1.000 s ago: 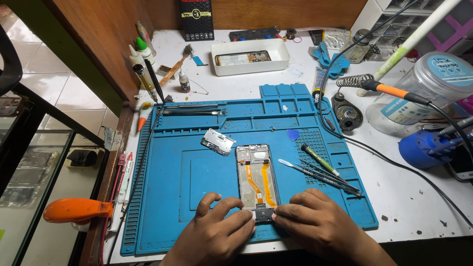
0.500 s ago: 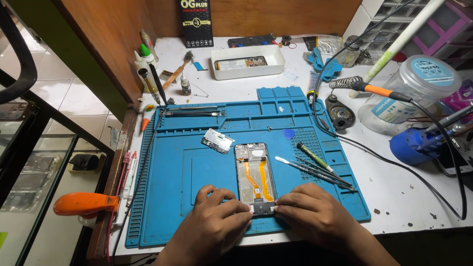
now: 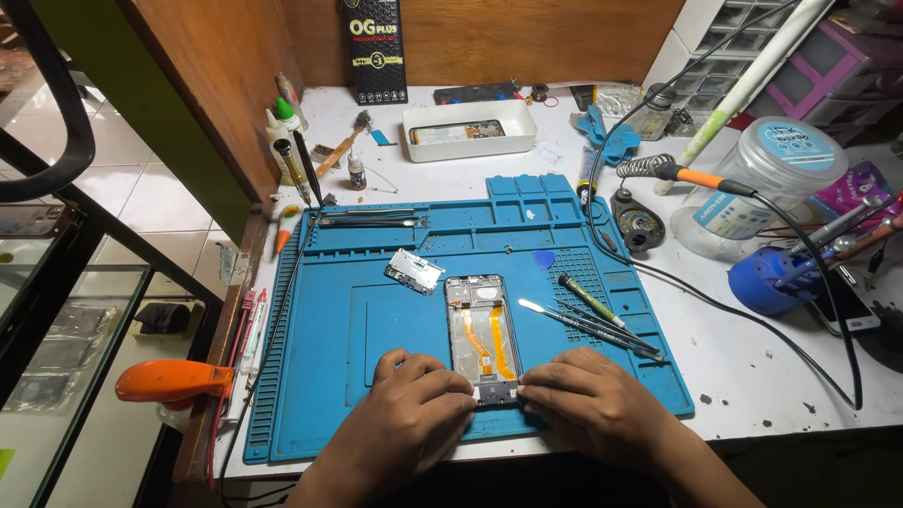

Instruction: Repairing a mobile phone by carefully assembling internal components and connecting ribbon cables on a repair mat.

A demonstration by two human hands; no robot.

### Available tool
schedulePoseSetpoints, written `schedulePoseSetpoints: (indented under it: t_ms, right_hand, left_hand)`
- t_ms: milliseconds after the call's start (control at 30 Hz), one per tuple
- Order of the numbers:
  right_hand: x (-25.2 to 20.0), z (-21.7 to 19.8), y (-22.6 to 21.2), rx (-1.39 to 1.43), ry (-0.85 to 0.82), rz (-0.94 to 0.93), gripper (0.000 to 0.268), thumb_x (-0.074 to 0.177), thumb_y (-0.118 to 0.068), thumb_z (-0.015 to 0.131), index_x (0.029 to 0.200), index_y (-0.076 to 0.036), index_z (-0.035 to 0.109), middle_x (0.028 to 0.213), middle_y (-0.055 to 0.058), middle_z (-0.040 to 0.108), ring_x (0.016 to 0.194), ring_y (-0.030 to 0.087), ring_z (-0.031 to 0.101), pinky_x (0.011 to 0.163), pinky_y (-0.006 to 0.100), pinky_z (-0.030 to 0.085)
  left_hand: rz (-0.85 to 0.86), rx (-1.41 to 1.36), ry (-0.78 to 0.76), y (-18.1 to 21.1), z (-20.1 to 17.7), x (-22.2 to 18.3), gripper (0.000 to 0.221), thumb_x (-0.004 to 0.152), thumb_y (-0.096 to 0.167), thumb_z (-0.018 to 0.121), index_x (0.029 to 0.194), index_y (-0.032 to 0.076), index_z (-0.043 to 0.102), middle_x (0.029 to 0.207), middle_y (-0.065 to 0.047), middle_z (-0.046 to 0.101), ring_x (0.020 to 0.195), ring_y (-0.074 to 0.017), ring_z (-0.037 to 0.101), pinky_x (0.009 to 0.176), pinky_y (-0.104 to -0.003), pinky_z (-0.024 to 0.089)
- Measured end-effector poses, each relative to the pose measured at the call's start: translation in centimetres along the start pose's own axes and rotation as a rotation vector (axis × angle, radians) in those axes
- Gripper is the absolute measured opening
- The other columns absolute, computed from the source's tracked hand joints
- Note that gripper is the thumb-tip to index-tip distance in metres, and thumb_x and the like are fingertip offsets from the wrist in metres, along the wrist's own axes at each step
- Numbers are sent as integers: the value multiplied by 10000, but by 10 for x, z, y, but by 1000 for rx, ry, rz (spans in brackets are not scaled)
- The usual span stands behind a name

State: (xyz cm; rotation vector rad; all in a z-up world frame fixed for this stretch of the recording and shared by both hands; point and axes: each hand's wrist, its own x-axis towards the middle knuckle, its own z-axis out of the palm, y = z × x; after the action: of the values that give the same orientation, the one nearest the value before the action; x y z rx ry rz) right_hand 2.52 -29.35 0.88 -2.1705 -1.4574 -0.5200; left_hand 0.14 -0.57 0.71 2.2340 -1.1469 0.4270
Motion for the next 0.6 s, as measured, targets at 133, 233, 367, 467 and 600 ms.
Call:
schedulePoseSetpoints:
  t_ms: [133, 233, 367, 467, 600]
  right_hand:
    - [-7, 2, 1, -27, -43, 4, 205, 970, -126, 676, 1166, -66, 695, 1127, 127, 710, 839, 284, 626, 702, 401, 524]
    - [-7, 1, 3, -39, -81, -21, 230, 981, -111, 666, 1203, -52, 674, 1146, 151, 692, 894, 308, 627, 734, 428, 525]
    - [-7, -1, 2, -87, -92, -109, 230, 1025, -119, 608, 1236, -38, 652, 1151, 138, 691, 868, 282, 611, 710, 403, 499]
    - [-16, 1, 6, -50, -78, -70, 243, 1018, -123, 613, 1245, -46, 658, 1170, 153, 691, 872, 290, 620, 708, 409, 494]
    - [-10, -3, -7, 9, 121, 65, 200, 963, -97, 670, 1154, -39, 671, 1078, 148, 738, 861, 264, 700, 715, 388, 559]
  left_hand:
    - [26, 74, 29, 2, 2, -3, 75, 962, 143, 723, 1010, 88, 706, 1054, -77, 727, 949, -282, 610, 822, -489, 403]
    - [32, 114, 18, 4, 2, -1, 81, 954, 153, 729, 1016, 102, 717, 1066, -73, 737, 947, -283, 611, 837, -494, 396]
    - [81, 177, 16, 3, 4, -1, 52, 939, 132, 720, 979, 102, 703, 1054, -67, 735, 919, -272, 603, 852, -466, 384]
    - [34, 117, -17, 3, 2, 0, 93, 924, 154, 723, 1002, 105, 717, 1058, -64, 735, 932, -265, 616, 841, -479, 399]
    - [-41, -46, 65, 4, 2, -7, 182, 923, 193, 733, 1092, 127, 723, 1071, -54, 733, 990, -234, 647, 869, -448, 412]
